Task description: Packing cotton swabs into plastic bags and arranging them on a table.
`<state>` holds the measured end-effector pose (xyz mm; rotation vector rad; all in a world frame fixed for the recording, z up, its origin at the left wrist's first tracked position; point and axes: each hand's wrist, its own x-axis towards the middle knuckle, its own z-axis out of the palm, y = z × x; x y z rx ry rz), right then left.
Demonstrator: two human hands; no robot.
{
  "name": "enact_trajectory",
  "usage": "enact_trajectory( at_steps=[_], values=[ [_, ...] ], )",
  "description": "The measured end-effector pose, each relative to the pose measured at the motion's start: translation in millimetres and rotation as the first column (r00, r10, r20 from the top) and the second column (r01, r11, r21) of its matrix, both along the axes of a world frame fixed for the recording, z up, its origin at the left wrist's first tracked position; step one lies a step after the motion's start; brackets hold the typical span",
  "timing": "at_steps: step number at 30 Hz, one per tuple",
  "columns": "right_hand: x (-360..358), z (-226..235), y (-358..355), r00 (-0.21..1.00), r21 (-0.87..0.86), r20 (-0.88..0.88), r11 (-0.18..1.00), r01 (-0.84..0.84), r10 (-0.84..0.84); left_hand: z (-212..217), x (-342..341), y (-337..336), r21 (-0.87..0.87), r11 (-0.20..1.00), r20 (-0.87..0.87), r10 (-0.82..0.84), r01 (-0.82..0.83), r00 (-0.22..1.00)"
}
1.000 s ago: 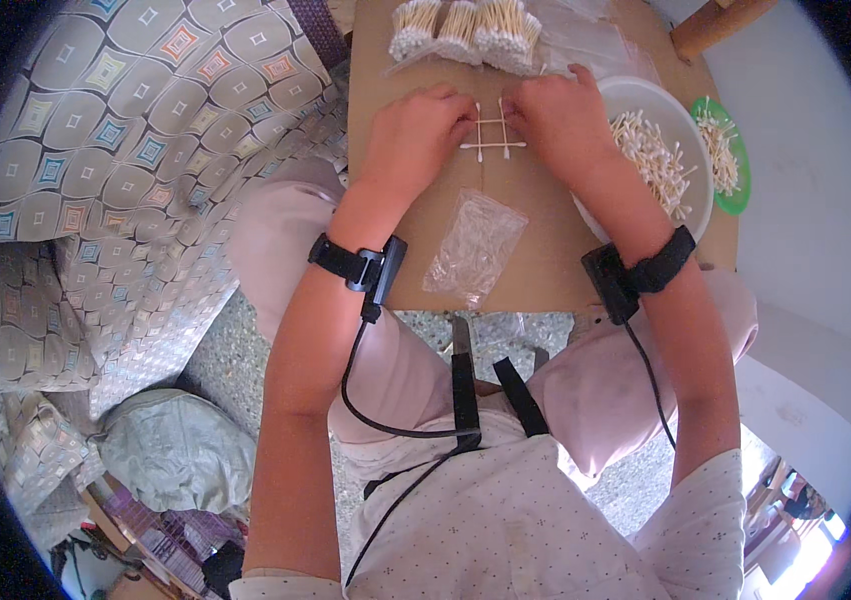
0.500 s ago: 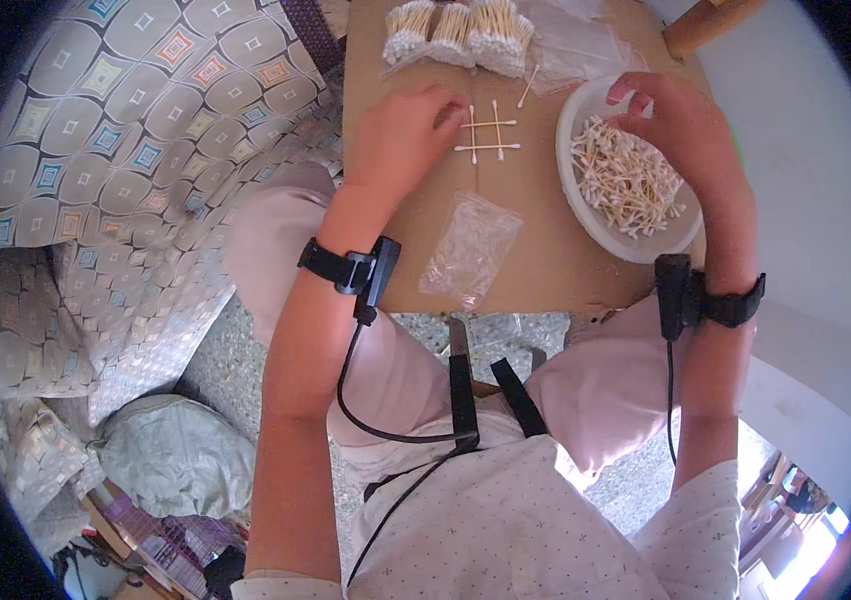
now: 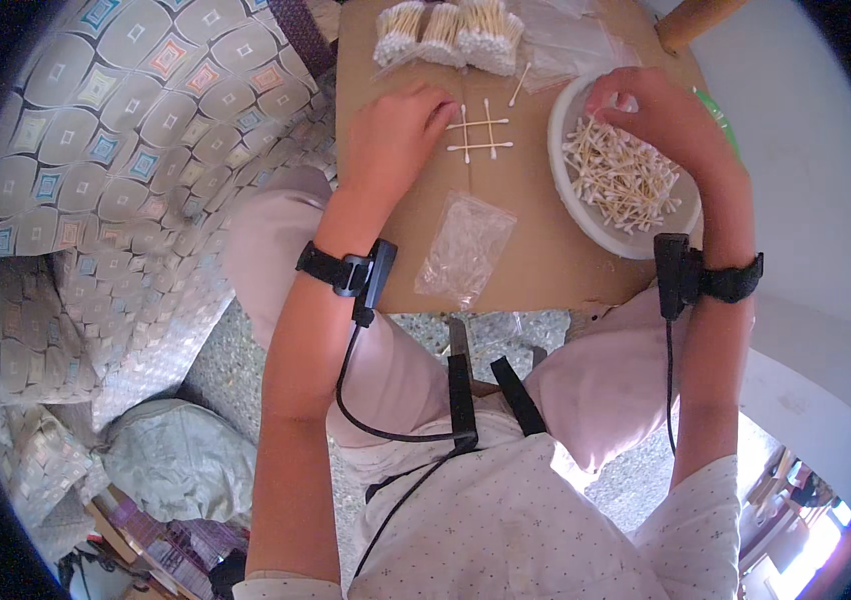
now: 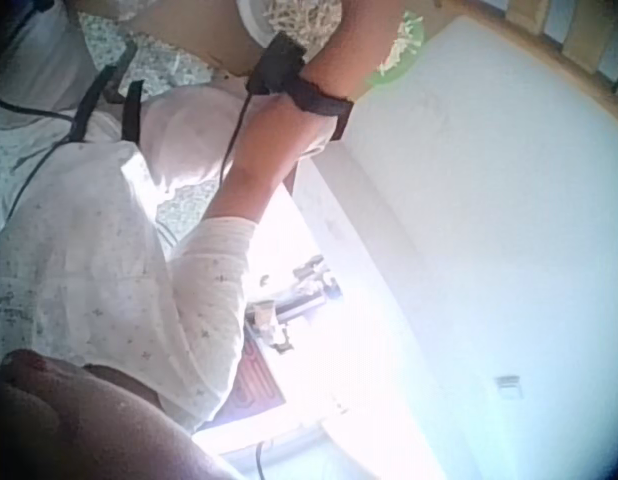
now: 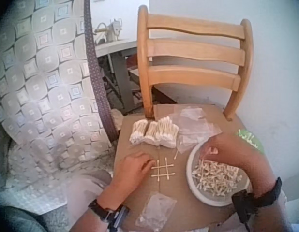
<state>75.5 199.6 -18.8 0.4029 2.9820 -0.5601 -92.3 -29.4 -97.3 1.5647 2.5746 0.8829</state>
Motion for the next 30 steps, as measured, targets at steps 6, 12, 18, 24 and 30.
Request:
enact_trajectory(
  at_steps=[6, 12, 18, 24, 30],
  values=[
    [0, 3, 2, 0.998, 0.024, -0.051, 0.999, -0.023, 0.024, -2, 3, 2, 0.018, 1.000, -0.081, -0.018, 0.019, 0.997],
    [-4, -3, -6, 0.964, 0.110, -0.249, 0.991, -0.071, 0.097, 1, 4, 3, 0.054, 0.999, 0.012, 0.004, -0.005, 1.000],
    [-19, 7, -33, 0.957, 0.007, -0.283, 0.998, -0.060, 0.059, 11, 12, 7, 0.211, 0.973, 0.380, 0.004, -0.091, 0.925],
    [-36, -9, -55, 0.868, -0.250, -0.494, 0.963, -0.100, -0.038, 12, 19, 11, 0.400, 0.913, 0.502, -0.288, 0.077, 0.815],
    [-50, -42, -65, 0.854, -0.499, -0.489, 0.860, -0.106, -0.179, 2, 13, 13, 0.320, 0.947, 0.623, -0.230, 0.025, 0.748]
  ],
)
